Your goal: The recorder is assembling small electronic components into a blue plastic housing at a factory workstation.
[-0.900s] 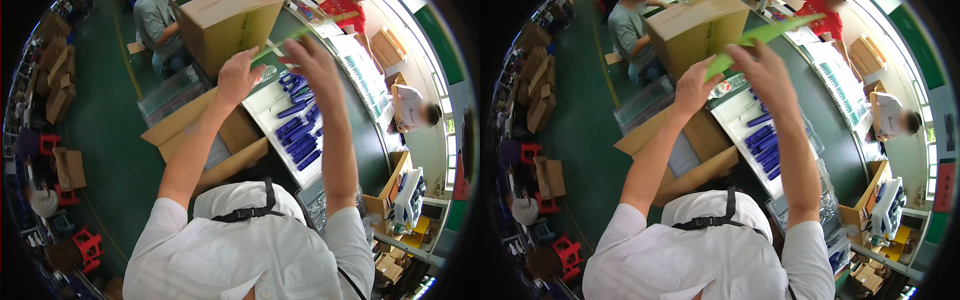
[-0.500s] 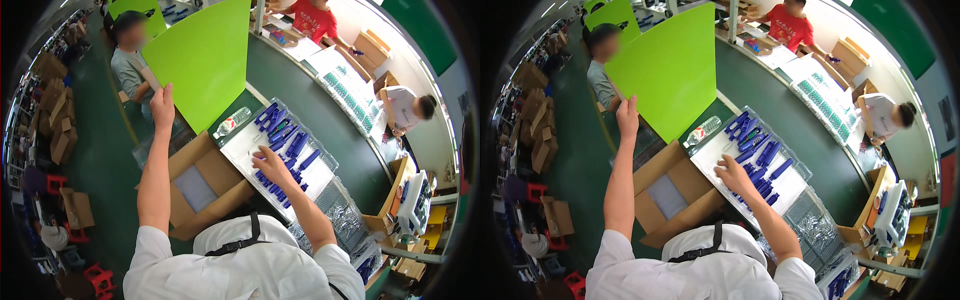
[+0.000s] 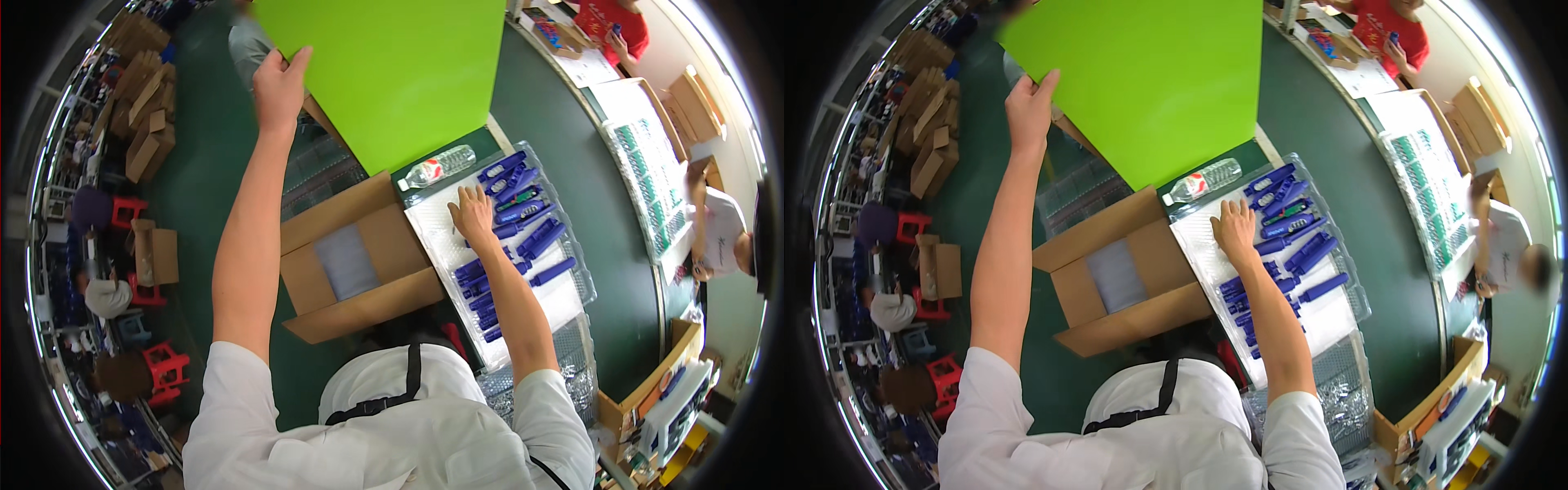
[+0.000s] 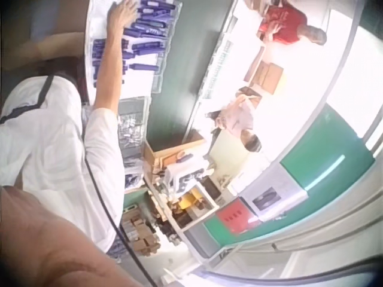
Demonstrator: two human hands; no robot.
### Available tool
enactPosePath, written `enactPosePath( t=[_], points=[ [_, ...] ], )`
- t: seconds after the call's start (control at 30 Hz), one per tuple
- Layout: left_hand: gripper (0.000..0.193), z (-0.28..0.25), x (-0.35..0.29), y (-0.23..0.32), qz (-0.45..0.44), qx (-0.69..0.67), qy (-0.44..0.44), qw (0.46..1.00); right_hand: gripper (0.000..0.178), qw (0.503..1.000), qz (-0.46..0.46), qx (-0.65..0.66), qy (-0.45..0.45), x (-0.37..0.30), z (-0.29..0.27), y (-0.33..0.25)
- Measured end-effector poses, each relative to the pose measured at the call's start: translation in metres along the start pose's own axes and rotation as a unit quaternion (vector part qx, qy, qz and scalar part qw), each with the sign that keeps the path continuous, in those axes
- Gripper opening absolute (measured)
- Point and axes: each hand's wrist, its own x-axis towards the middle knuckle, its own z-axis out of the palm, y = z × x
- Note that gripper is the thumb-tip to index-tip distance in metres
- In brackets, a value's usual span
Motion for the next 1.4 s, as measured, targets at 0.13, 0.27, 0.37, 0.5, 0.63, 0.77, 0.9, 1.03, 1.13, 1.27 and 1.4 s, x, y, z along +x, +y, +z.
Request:
enactPosePath(
  t=[0.13, 0.27, 0.37, 0.5, 0.63, 0.77, 0.9, 1.03, 1.13, 1.27, 1.4],
  points=[
    [0.03, -0.003, 0.01, -0.004, -0.02, 0.005, -0.058, 0.998, 0.062, 0.996, 0.017, -0.066, -0.063, 0.035, 0.046, 0.003],
    [0.03, -0.01, 0.014, -0.004, -0.023, -0.009, -0.077, 0.997, 0.065, 0.996, 0.054, -0.072, -0.025, 0.042, 0.066, -0.02],
    [0.029, -0.008, 0.012, -0.003, -0.005, 0.008, -0.063, 0.998, 0.064, 0.997, 0.035, -0.073, -0.011, 0.051, 0.06, -0.023],
    [0.025, -0.004, 0.013, 0.0, -0.018, 0.048, -0.075, 0.996, 0.054, 0.997, 0.018, -0.077, 0.003, 0.065, 0.071, 0.0],
    [0.025, -0.007, 0.016, -0.005, -0.017, 0.026, -0.072, 0.997, 0.048, 0.997, -0.002, -0.069, -0.016, 0.084, 0.073, 0.009],
    [0.027, -0.016, 0.016, -0.017, 0.009, -0.01, -0.047, 0.999, 0.04, 0.997, -0.033, -0.051, -0.042, 0.099, 0.062, -0.014],
    [0.031, 0.0, 0.016, -0.015, 0.041, 0.03, -0.046, 0.998, 0.035, 0.998, -0.002, -0.049, -0.036, 0.096, 0.064, 0.002],
    [0.04, -0.008, 0.011, -0.041, 0.025, 0.09, -0.055, 0.994, 0.038, 0.995, -0.003, -0.036, -0.093, 0.088, 0.037, -0.016],
    [0.044, -0.003, -0.005, -0.033, 0.048, 0.168, -0.038, 0.984, 0.041, 0.999, -0.014, -0.014, -0.035, 0.061, 0.005, -0.027],
    [0.045, -0.008, -0.001, -0.022, 0.087, 0.187, -0.046, 0.977, 0.036, 0.998, -0.048, 0.026, 0.038, -0.012, -0.054, -0.038],
    [0.042, -0.02, 0.006, -0.034, 0.085, 0.2, -0.052, 0.975, 0.035, 0.999, -0.018, 0.041, 0.027, -0.118, -0.115, -0.028]
  ],
)
